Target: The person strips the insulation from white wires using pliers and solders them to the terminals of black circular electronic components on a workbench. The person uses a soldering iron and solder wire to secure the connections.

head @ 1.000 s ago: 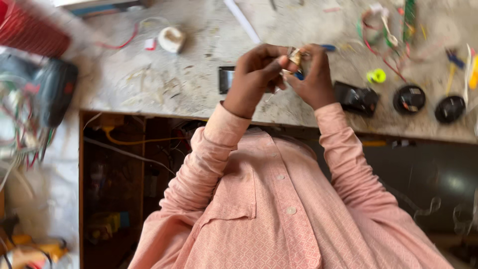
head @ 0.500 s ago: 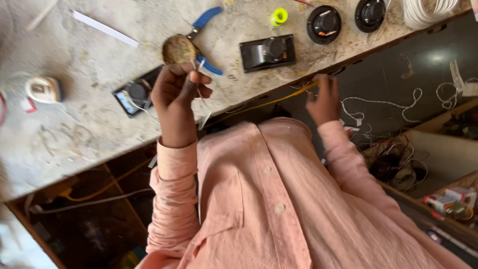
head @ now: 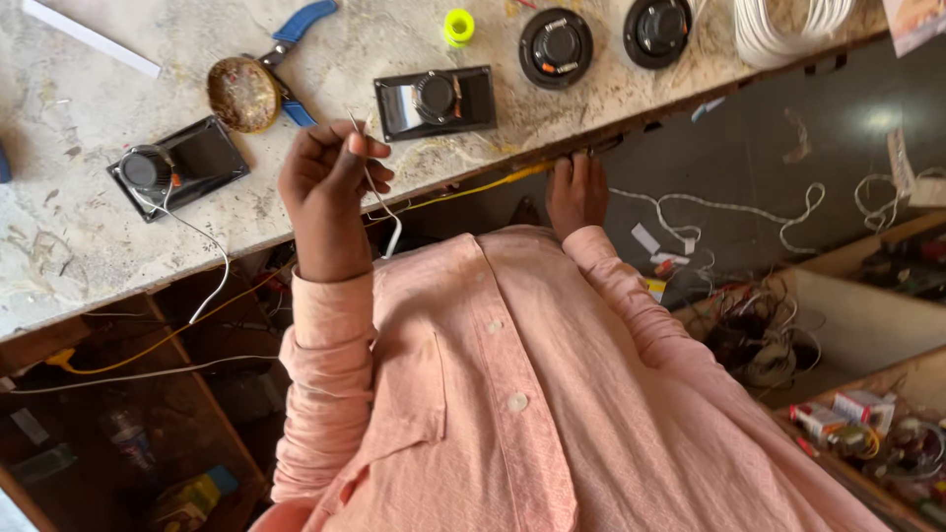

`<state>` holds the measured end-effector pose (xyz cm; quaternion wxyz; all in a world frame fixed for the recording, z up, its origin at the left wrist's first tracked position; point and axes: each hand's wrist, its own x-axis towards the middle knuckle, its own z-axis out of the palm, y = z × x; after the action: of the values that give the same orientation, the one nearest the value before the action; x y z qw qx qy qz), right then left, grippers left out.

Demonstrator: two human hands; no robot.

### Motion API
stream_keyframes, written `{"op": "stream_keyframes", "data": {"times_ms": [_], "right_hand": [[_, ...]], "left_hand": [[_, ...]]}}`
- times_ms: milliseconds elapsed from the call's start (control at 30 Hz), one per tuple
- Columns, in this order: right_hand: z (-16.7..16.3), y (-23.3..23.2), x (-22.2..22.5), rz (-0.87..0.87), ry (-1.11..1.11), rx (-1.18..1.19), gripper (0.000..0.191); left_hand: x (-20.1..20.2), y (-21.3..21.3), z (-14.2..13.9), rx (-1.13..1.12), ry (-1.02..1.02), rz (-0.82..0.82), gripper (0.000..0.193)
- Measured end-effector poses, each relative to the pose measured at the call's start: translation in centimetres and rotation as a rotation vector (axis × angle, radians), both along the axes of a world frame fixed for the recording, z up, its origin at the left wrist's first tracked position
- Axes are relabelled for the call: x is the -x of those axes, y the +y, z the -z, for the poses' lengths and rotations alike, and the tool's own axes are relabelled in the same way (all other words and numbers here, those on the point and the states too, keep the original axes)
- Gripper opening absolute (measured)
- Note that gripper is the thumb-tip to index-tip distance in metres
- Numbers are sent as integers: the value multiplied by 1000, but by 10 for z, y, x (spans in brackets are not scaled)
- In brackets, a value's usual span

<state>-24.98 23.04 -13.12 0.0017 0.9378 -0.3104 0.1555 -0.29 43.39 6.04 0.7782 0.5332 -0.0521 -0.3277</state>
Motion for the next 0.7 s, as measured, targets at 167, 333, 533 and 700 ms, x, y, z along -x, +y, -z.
{"op": "stream_keyframes", "data": {"times_ms": [167,333,533,700], "right_hand": [[-6,11,0,-28,-49,93,29],[-32,29,-3,-6,-143,187,38],[-130,61,12,-18,-352,244,33],[-185,14,12,-53,-806,98,24]], "left_hand": [[-23,-2,2,9,-97,98,9],[-37,-6,17,27,-131,220,8],[-26,-16,46,21,-154,312,9],[2,-30,70,81,-18,311,11]]}}
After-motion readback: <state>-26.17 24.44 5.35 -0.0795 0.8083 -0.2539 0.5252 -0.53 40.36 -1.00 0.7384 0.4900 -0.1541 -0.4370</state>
